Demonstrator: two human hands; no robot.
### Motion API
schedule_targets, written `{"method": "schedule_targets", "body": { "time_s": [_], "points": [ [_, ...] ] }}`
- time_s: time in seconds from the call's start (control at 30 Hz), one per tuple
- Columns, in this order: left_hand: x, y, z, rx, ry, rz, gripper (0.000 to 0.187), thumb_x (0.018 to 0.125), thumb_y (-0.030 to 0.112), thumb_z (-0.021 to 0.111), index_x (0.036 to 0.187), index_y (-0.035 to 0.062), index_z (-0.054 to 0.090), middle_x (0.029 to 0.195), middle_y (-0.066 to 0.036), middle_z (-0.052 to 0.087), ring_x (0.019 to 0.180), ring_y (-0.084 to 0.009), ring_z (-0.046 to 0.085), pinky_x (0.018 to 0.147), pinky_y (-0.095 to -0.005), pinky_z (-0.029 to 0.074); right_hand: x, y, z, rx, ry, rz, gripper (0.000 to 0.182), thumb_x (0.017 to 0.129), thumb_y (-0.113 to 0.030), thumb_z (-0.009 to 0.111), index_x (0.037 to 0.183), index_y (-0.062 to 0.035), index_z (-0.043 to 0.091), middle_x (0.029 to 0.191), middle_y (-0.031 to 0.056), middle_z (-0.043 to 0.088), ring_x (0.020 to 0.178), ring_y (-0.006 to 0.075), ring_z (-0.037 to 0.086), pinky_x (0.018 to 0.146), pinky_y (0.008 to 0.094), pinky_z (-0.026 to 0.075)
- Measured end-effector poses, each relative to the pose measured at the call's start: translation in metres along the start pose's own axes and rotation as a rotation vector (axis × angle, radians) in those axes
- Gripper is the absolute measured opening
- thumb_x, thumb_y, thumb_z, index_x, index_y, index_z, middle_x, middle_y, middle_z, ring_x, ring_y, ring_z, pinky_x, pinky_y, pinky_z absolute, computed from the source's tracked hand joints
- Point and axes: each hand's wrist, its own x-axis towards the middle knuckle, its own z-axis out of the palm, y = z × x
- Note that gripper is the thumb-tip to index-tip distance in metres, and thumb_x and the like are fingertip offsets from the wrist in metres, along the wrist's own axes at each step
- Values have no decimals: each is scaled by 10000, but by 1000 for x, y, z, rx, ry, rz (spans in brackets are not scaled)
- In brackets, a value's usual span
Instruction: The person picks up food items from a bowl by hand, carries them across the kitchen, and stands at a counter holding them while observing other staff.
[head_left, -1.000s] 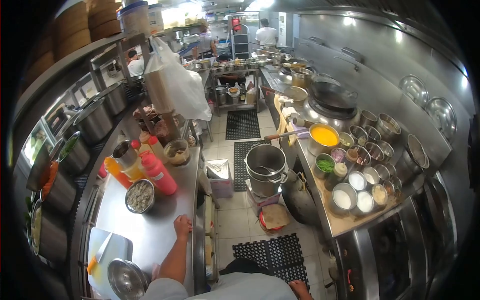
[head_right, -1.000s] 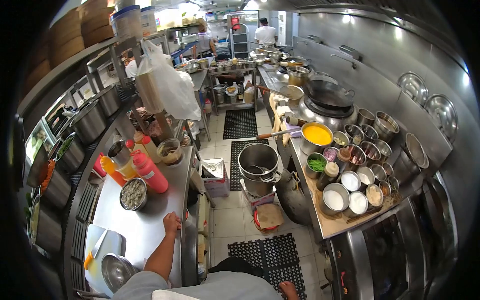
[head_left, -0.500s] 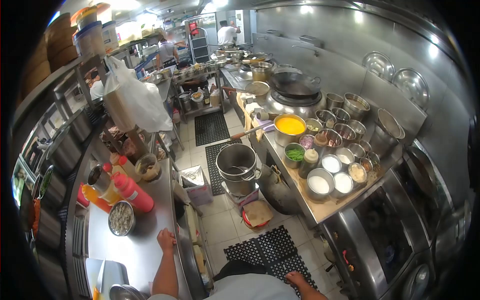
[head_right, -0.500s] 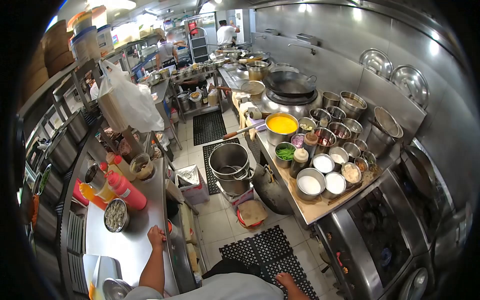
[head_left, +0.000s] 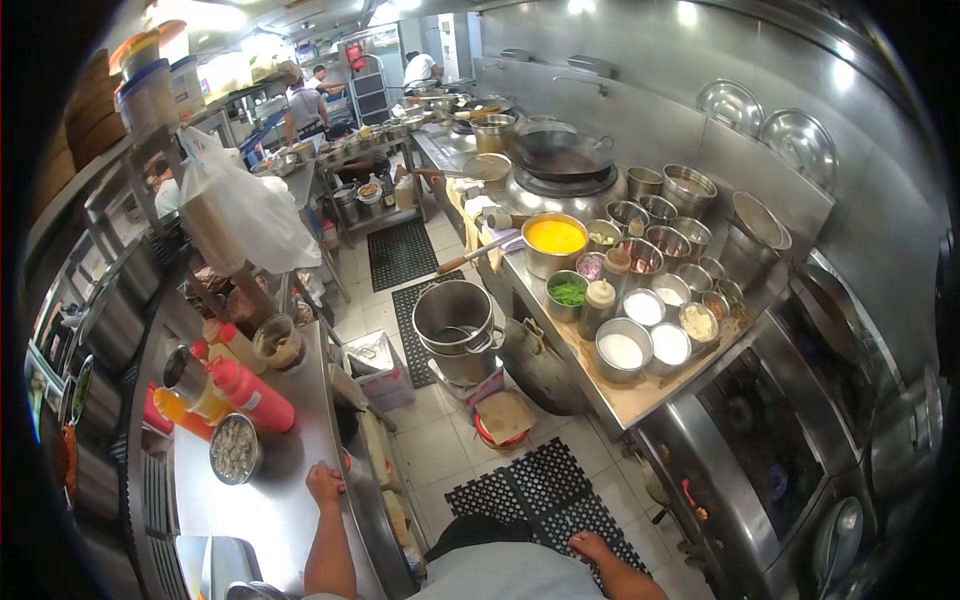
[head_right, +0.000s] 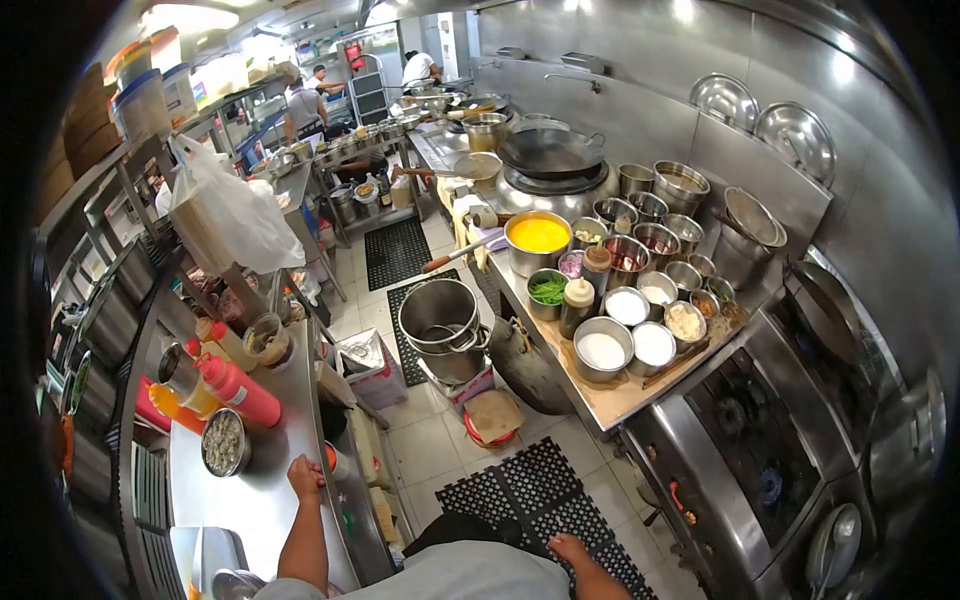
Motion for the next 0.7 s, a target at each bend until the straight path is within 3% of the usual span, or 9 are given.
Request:
{"method": "schedule_targets", "body": {
  "time_s": [0.3,0.53,0.6,0.7],
  "points": [
    [6,-7,0,-5,7,-24,278,864,267,454,663,75,453,517,-45,462,329,-107,399,299,-234,317,18,23,0,11,-2,-40,235,796,-278,586,926,-97,659,757,28,659,643,127,612,580,281,496],
    [2,-5,0,-31,-33,-5,300,876,275,430,688,42,455,533,-53,466,331,-116,408,295,-236,331,15,24,1,-56,79,-81,224,793,-277,582,880,-89,668,720,30,656,635,111,607,576,264,485],
    [4,-10,-1,-13,-56,0,303,885,278,427,688,49,448,536,-49,462,333,-112,404,296,-233,325,32,36,6,-51,76,-121,240,728,-338,615,836,-130,669,657,20,637,569,128,588,551,291,467],
    [7,-11,-1,-64,-49,-3,294,884,282,421,679,72,436,525,-34,442,333,-105,382,295,-224,302,30,35,10,-24,85,-94,250,719,-349,605,830,-134,665,656,21,635,579,141,590,556,297,470]
  ]
}}
